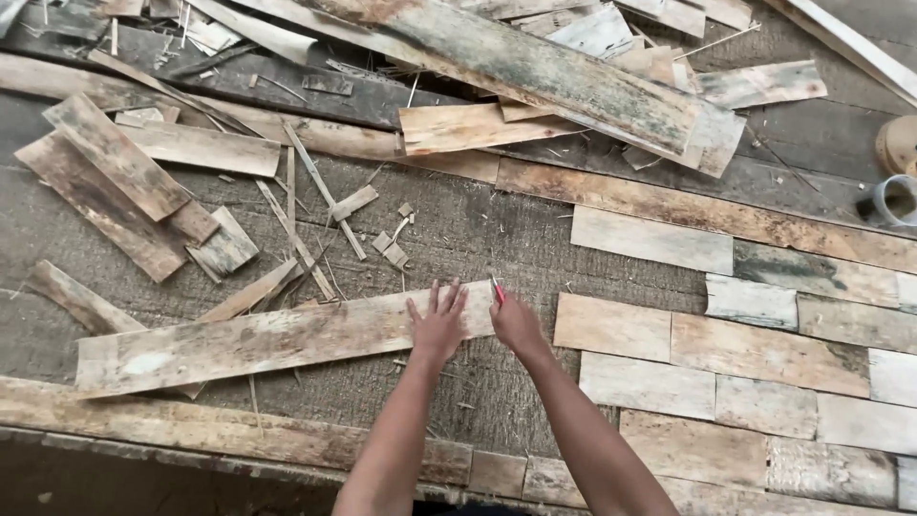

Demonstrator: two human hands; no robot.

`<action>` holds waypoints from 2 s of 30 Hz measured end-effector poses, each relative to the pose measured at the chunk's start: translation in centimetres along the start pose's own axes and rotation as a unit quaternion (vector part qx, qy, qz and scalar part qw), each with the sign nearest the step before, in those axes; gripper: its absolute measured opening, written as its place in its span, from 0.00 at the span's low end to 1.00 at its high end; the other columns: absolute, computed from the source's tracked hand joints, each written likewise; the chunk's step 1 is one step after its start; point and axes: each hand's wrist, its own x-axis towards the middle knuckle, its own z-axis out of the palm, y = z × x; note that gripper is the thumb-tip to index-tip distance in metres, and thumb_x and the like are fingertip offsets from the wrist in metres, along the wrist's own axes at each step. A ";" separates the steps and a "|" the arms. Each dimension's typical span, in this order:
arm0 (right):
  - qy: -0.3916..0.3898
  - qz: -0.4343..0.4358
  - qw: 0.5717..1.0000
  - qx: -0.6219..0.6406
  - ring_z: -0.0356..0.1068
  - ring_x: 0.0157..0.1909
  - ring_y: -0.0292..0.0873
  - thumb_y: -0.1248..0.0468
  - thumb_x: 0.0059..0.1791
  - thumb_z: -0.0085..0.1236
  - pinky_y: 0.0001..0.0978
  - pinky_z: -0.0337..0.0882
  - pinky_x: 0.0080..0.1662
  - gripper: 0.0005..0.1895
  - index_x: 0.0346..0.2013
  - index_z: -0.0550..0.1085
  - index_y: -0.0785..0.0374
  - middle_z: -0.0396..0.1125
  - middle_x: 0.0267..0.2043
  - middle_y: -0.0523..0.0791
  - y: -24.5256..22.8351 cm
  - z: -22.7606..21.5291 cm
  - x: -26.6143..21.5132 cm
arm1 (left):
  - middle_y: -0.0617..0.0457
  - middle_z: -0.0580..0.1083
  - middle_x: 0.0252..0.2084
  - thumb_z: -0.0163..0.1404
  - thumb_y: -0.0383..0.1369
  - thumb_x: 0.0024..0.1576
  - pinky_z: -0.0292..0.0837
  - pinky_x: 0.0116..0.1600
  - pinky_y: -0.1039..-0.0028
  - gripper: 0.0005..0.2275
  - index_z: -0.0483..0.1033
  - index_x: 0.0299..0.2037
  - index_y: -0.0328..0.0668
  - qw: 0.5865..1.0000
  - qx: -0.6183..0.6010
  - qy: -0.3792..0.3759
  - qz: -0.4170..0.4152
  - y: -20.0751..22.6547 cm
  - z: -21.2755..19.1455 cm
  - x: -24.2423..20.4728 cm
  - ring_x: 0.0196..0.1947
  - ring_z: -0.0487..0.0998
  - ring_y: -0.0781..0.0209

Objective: The person uses a red utility knife to scrape the surface of a long wooden plank on a workbench. They repeatedly scrape along the length of the plank, removing material and creating wood shavings.

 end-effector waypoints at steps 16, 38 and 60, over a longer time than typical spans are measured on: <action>-0.053 0.014 0.998 -0.006 0.72 0.58 0.66 0.59 0.53 0.37 0.56 0.73 0.54 0.24 0.59 0.68 0.70 0.72 0.50 0.64 -0.7 -1.0 -10.0 | 0.70 0.26 0.80 0.43 0.51 0.63 0.28 0.72 0.26 0.37 0.32 0.78 0.67 1.000 0.014 0.009 -0.004 0.3 -0.2 -0.2 0.79 0.22 0.50; 0.016 -0.042 0.999 0.013 0.74 0.53 0.67 0.57 0.53 0.36 0.57 0.74 0.52 0.26 0.52 0.73 0.75 0.73 0.46 0.65 0.0 -1.1 -2.2 | 0.65 0.43 0.79 0.60 0.52 0.51 0.45 0.68 0.20 0.43 0.49 0.75 0.63 0.998 0.024 0.063 0.016 0.0 1.0 0.0 0.79 0.37 0.47; 0.031 -0.030 0.905 0.424 0.70 0.22 0.41 0.59 0.41 0.73 0.28 0.70 0.21 0.19 0.29 0.72 0.69 0.65 0.21 0.47 5.6 0.3 -2.4 | 0.54 0.55 0.73 0.64 0.50 0.43 0.41 0.71 0.33 0.47 0.52 0.74 0.54 0.949 -0.010 0.260 0.175 0.1 1.2 -3.0 0.71 0.54 0.47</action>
